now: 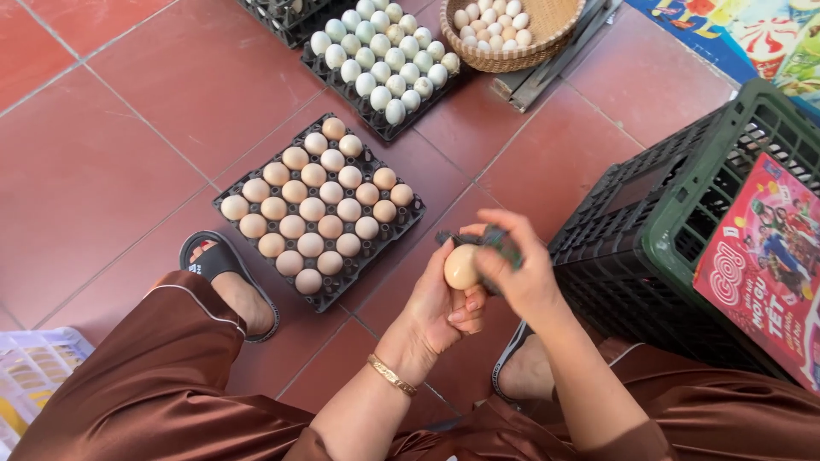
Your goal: Manually cleaning eggs by wiping them with a cloth and organizing them into plastic egg trays.
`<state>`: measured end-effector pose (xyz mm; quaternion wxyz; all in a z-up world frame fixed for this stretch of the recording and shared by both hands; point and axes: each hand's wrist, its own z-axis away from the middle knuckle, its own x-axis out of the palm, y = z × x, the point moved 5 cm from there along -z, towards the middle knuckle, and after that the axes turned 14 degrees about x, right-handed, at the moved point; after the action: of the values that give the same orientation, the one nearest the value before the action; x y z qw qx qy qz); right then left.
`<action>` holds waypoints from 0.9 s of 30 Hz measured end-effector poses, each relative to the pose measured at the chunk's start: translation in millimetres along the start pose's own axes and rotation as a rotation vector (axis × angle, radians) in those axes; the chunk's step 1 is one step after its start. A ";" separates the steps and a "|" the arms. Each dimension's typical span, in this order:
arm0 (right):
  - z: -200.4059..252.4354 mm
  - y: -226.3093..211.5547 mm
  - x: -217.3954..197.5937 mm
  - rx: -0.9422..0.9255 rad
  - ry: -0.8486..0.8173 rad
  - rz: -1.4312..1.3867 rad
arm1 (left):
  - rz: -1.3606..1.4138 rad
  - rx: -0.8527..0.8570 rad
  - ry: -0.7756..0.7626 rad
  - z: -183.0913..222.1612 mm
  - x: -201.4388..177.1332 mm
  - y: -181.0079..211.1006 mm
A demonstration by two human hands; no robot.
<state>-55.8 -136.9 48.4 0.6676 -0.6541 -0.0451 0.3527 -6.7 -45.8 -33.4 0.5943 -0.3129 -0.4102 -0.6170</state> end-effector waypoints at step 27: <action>-18.5 30.0 -9.5 0.294 0.173 -0.291 | -0.156 0.165 -0.110 1.2 -4.3 11.1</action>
<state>-65.5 -160.7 22.5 0.8009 -0.5643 -0.0299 0.1980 4.6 -42.2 -35.0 0.5448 -0.2633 -0.5147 -0.6074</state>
